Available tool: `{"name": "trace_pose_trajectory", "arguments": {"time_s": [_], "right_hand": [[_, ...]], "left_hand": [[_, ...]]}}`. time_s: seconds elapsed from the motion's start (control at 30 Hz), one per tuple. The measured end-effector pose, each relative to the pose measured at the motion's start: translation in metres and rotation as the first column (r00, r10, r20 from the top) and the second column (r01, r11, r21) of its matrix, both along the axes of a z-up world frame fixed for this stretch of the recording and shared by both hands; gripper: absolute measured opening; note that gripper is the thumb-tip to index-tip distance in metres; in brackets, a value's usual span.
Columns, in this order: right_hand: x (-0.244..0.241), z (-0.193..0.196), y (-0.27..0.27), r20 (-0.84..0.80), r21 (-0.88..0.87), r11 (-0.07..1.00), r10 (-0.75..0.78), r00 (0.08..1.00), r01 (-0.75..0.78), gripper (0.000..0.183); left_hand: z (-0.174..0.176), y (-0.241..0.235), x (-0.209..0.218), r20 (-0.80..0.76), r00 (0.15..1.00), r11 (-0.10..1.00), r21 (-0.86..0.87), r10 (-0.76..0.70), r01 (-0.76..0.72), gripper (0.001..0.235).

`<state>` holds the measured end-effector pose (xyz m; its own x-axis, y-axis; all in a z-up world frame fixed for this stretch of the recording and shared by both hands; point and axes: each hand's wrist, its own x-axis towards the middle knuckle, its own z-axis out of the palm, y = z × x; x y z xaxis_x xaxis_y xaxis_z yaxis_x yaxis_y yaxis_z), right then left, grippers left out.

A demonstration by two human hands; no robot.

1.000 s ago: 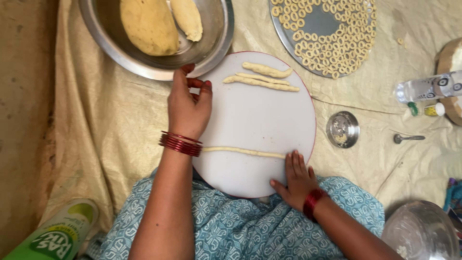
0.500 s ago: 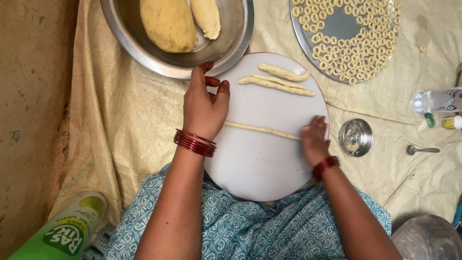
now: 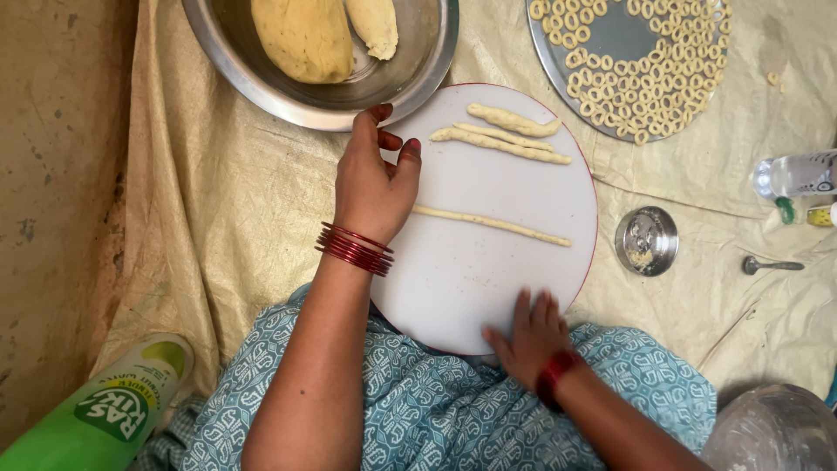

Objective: The person sits on the floor and rolls small pieces of dough into thin strips on a white board. They then join the ends of the strips to form small rings and place them on a metal tray.

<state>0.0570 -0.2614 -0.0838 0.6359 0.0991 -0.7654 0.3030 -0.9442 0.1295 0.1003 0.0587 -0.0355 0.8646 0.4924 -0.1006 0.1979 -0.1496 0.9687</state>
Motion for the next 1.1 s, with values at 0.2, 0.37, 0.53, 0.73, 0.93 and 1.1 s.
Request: {"name": "trace_pose_trajectory", "arguments": {"time_s": [0.2, 0.37, 0.53, 0.73, 0.93, 1.1], "right_hand": [[0.005, -0.004, 0.003, 0.232, 0.08, 0.995, -0.075, 0.97, 0.057, 0.101], [-0.017, -0.009, 0.017, 0.078, -0.054, 0.999, 0.005, 0.997, -0.001, 0.103], [-0.027, -0.014, 0.031, 0.373, 0.276, 0.925, 0.149, 0.916, -0.262, 0.101], [-0.03, -0.015, 0.039, -0.066, -0.16, 0.979, 0.114, 0.991, -0.124, 0.103], [-0.025, -0.028, 0.048, 0.413, 0.295, 0.896, 0.195, 0.889, -0.333, 0.101], [-0.005, -0.027, 0.041, 0.315, 0.115, 0.99, 0.042, 0.948, -0.082, 0.099]], "left_hand": [[0.003, 0.005, -0.001, -0.005, 1.0, 0.999, -0.019, 0.026, -0.026, 0.051], [-0.001, -0.003, 0.0, 0.02, 1.0, 1.0, -0.019, 0.021, -0.02, 0.053], [0.005, 0.001, -0.001, -0.004, 1.0, 0.999, -0.017, 0.029, -0.029, 0.054], [0.003, 0.006, -0.005, 0.009, 0.999, 0.999, -0.031, 0.044, -0.044, 0.054], [0.003, -0.001, 0.0, 0.008, 0.999, 0.999, 0.0, 0.033, -0.033, 0.055], [0.005, 0.005, -0.003, -0.004, 0.999, 0.999, -0.038, 0.039, -0.039, 0.056]]}}
